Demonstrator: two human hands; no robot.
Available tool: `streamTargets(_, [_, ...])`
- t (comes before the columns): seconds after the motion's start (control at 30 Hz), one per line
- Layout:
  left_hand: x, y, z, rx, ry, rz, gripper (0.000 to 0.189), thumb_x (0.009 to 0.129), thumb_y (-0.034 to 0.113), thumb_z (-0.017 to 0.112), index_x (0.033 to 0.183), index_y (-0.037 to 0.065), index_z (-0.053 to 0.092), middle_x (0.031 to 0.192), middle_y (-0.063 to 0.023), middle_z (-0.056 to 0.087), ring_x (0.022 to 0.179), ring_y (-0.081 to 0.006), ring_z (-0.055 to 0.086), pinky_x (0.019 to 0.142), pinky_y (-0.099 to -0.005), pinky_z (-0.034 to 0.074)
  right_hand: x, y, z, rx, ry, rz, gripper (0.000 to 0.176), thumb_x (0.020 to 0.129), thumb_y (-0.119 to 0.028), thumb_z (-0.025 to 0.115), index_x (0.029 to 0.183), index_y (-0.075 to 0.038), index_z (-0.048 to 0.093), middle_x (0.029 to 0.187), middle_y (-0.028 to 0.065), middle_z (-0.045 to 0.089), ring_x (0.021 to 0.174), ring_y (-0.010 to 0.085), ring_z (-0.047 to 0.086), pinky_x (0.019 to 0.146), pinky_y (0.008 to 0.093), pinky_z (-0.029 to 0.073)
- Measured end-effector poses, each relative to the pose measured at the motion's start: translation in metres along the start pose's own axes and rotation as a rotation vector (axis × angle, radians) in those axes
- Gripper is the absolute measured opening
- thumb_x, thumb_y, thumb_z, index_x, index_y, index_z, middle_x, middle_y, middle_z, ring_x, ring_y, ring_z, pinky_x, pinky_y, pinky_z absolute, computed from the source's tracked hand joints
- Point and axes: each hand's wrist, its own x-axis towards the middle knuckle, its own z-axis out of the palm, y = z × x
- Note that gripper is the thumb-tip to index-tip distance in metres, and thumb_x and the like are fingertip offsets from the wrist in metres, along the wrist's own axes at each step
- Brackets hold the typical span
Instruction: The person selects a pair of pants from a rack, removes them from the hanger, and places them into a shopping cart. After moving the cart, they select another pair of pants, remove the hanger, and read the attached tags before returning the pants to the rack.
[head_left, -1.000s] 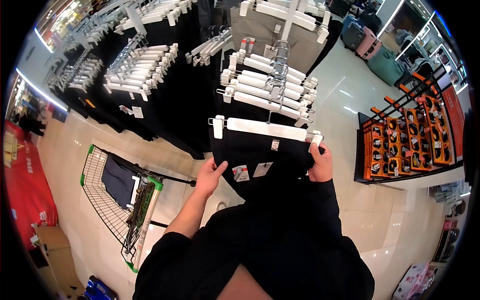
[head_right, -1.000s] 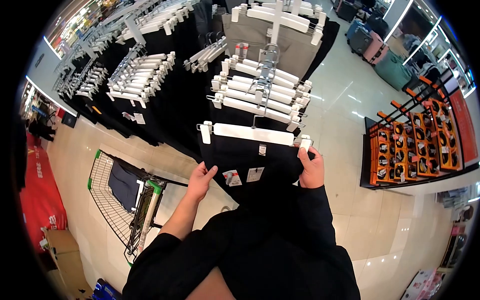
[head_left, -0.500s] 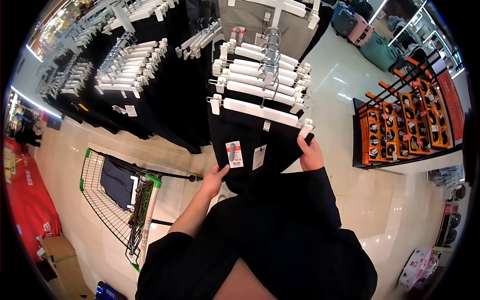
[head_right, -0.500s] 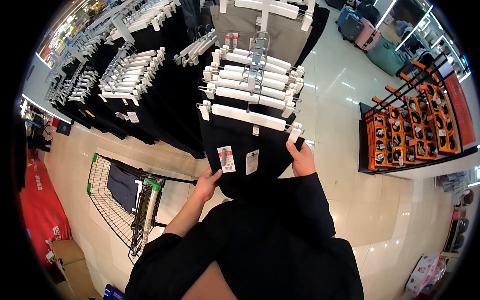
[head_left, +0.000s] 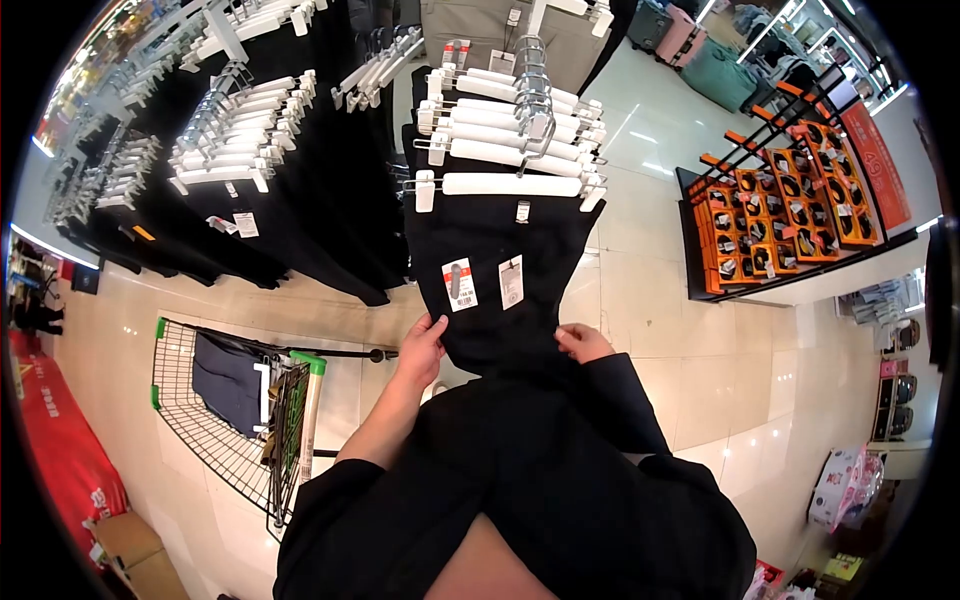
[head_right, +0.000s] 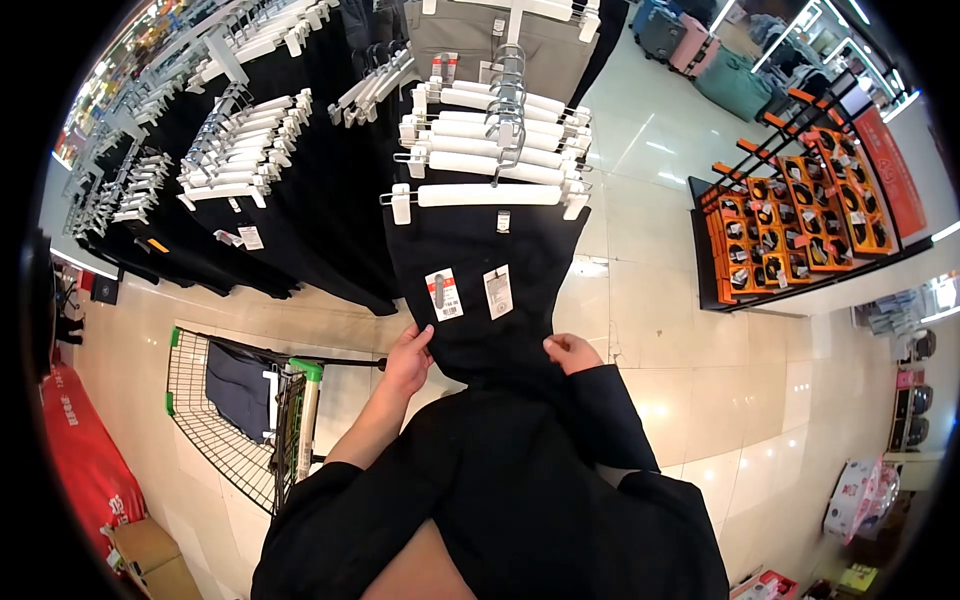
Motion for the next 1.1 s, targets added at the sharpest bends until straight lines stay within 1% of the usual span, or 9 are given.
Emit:
streamTargets(0.13, [-0.002,0.003,-0.003,0.059,0.021,-0.036,0.027,0.100,0.018,0.055,0.124,0.005,0.057,0.114,-0.0042,0.067,0.100,-0.0126,0.064,0.086,-0.0272,0.050,-0.042,0.006,0.019,0.094,0.022,0.120,0.058,0.095,-0.047,0.058,0.126,0.002,0.058,0.109,0.0104,0.065,0.094,0.0169,0.062,0.078,0.0274,0.050])
streamTargets(0.33, [-0.006,-0.023,-0.024,0.202,-0.019,-0.170,0.039,0.096,0.029,0.061,0.128,0.009,0.051,0.112,-0.0021,0.064,0.100,-0.0162,0.061,0.094,-0.0350,0.046,-0.092,-0.001,0.041,0.356,-0.020,0.208,0.065,0.096,-0.052,0.054,0.129,0.004,0.055,0.119,0.0161,0.063,0.108,0.0189,0.059,0.093,0.0321,0.047])
streamTargets(0.5, [-0.026,-0.052,-0.021,0.413,-0.114,-0.453,0.073,0.093,0.050,0.060,0.146,0.007,0.032,0.133,-0.0112,0.053,0.121,-0.0256,0.053,0.098,-0.0447,0.044,-0.122,-0.041,0.087,0.448,0.108,0.025,0.048,0.099,-0.041,0.053,0.122,0.001,0.059,0.110,0.0099,0.065,0.096,0.0147,0.061,0.087,0.0267,0.047])
streamTargets(0.67, [-0.054,-0.067,0.004,0.271,-0.444,-0.790,0.084,0.091,0.068,0.049,0.144,0.003,0.038,0.139,-0.0127,0.051,0.125,-0.0255,0.051,0.104,-0.0459,0.039,-0.131,-0.067,0.112,0.415,0.169,-0.157,0.028,0.097,-0.022,0.060,0.116,-0.002,0.060,0.102,0.0025,0.064,0.093,0.0089,0.060,0.082,0.0225,0.047])
streamTargets(0.73, [-0.078,-0.055,0.029,0.268,-0.694,-0.651,0.074,0.098,0.064,0.033,0.144,0.006,0.040,0.138,-0.0117,0.054,0.128,-0.0240,0.050,0.106,-0.0448,0.037,-0.137,-0.078,0.121,0.399,0.223,-0.190,0.028,0.096,-0.018,0.060,0.119,-0.001,0.058,0.100,0.0012,0.063,0.094,0.0075,0.059,0.081,0.0225,0.047])
streamTargets(0.8, [-0.091,-0.051,0.042,0.243,-0.681,-0.624,0.066,0.101,0.057,0.034,0.141,0.005,0.044,0.136,-0.0092,0.056,0.125,-0.0235,0.054,0.104,-0.0424,0.041,-0.124,-0.076,0.118,0.255,0.054,-0.239,0.033,0.094,-0.019,0.062,0.121,-0.001,0.056,0.101,0.0010,0.063,0.095,0.0084,0.059,0.082,0.0233,0.047])
streamTargets(0.9, [-0.097,-0.058,0.053,0.194,-0.670,-0.555,0.058,0.102,0.051,0.040,0.139,0.006,0.045,0.135,-0.0085,0.056,0.122,-0.0229,0.056,0.102,-0.0387,0.044,-0.125,-0.079,0.118,0.011,0.126,-0.428,0.038,0.092,-0.025,0.064,0.121,-0.001,0.058,0.101,0.0083,0.067,0.091,0.0158,0.063,0.081,0.0273,0.049])
streamTargets(0.97, [-0.103,-0.063,0.060,0.107,-0.552,-0.478,0.050,0.101,0.042,0.049,0.136,0.005,0.048,0.130,-0.0082,0.058,0.118,-0.0221,0.058,0.101,-0.0369,0.045,-0.139,-0.095,0.114,-0.216,0.216,-0.496,0.037,0.092,-0.028,0.062,0.119,-0.003,0.059,0.098,0.0169,0.069,0.090,0.0242,0.068,0.078,0.0305,0.051])
streamTargets(1.1, [-0.111,-0.072,0.066,0.023,-0.330,-0.385,0.041,0.100,0.026,0.055,0.133,0.002,0.050,0.127,-0.0107,0.060,0.116,-0.0239,0.059,0.102,-0.0397,0.047,-0.154,-0.086,0.099,-0.361,0.335,-0.519,0.036,0.091,-0.030,0.063,0.118,-0.005,0.061,0.100,0.0179,0.069,0.089,0.0309,0.068,0.074,0.0355,0.052])
